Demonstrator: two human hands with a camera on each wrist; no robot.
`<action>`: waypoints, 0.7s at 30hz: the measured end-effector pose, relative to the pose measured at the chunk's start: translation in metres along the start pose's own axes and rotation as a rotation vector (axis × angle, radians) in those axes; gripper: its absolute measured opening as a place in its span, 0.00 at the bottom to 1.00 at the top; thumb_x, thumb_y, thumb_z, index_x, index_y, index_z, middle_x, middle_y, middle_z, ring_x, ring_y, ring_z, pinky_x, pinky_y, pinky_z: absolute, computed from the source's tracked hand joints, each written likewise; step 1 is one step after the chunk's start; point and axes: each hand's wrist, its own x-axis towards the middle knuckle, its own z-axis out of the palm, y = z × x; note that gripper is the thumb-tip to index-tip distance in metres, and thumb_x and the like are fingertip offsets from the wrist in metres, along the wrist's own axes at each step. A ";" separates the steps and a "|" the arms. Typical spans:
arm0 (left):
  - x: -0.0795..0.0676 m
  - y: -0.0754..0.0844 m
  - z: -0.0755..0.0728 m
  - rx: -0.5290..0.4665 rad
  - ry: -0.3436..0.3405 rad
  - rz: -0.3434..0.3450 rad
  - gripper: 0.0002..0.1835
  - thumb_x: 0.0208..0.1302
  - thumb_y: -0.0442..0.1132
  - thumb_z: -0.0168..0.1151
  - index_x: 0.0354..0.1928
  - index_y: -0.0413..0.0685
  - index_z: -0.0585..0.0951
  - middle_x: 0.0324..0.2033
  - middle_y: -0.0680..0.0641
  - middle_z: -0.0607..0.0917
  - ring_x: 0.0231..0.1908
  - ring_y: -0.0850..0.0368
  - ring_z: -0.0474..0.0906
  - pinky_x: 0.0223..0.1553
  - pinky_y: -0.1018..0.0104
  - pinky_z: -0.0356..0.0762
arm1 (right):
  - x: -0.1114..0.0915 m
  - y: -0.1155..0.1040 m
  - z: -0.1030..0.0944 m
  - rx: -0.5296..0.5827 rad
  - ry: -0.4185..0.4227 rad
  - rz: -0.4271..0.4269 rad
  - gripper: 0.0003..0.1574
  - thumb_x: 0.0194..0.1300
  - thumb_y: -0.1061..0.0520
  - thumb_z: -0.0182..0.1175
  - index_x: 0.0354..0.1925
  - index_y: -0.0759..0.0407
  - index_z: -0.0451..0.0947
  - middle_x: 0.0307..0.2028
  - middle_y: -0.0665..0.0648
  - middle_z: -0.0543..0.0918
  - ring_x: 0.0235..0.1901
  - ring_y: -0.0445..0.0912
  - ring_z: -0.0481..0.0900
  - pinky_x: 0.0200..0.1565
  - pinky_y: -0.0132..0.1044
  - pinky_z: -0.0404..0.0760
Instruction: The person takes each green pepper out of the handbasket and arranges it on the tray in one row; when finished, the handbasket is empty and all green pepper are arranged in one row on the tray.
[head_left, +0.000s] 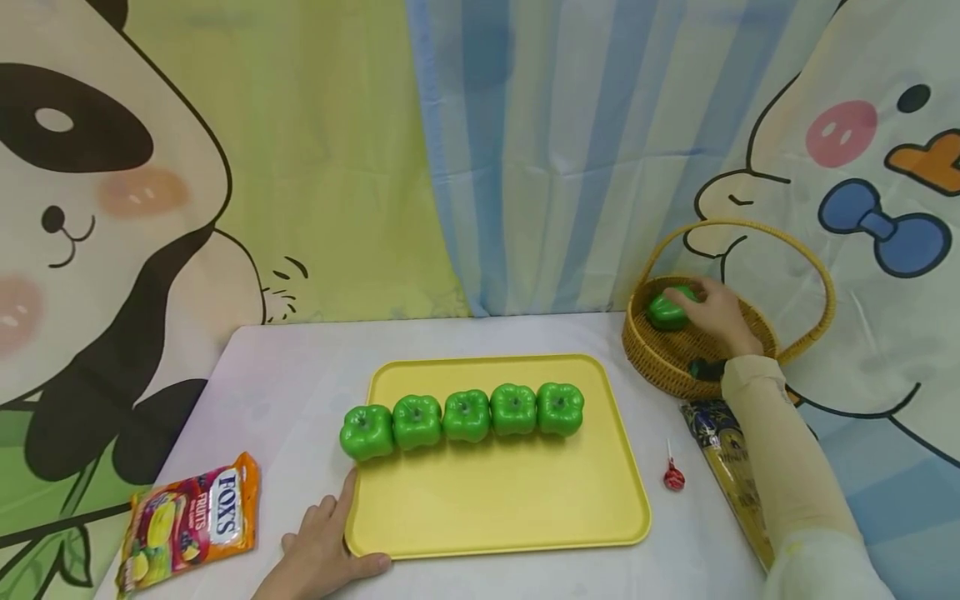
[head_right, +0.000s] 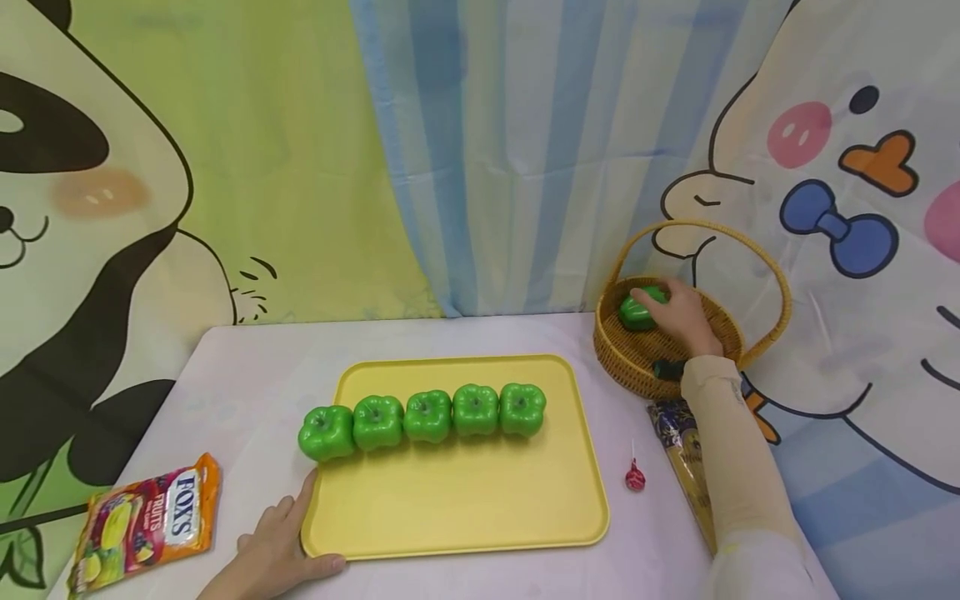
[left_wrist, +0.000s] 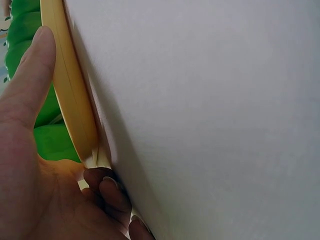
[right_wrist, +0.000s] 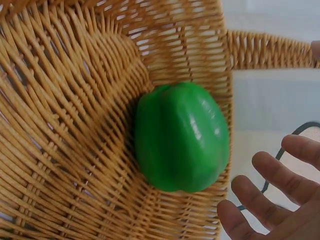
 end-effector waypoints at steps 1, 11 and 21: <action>0.000 0.000 0.000 -0.001 -0.002 -0.001 0.80 0.28 0.82 0.71 0.81 0.54 0.44 0.40 0.47 0.73 0.42 0.50 0.66 0.37 0.47 0.64 | 0.002 0.001 0.000 -0.012 0.001 0.007 0.61 0.68 0.23 0.48 0.78 0.65 0.50 0.71 0.77 0.60 0.67 0.72 0.61 0.62 0.68 0.66; -0.001 0.000 0.000 -0.006 0.010 -0.001 0.80 0.27 0.82 0.71 0.81 0.56 0.44 0.39 0.48 0.72 0.41 0.51 0.65 0.35 0.50 0.62 | 0.021 0.021 0.001 -0.062 0.026 0.026 0.62 0.69 0.23 0.46 0.75 0.72 0.52 0.70 0.80 0.59 0.64 0.73 0.64 0.61 0.69 0.67; -0.002 0.001 0.001 -0.010 0.031 0.005 0.79 0.28 0.81 0.71 0.81 0.56 0.44 0.39 0.48 0.72 0.40 0.52 0.64 0.35 0.52 0.60 | 0.027 0.028 0.006 -0.055 0.017 0.039 0.62 0.69 0.25 0.46 0.76 0.73 0.49 0.70 0.82 0.57 0.65 0.75 0.62 0.62 0.70 0.65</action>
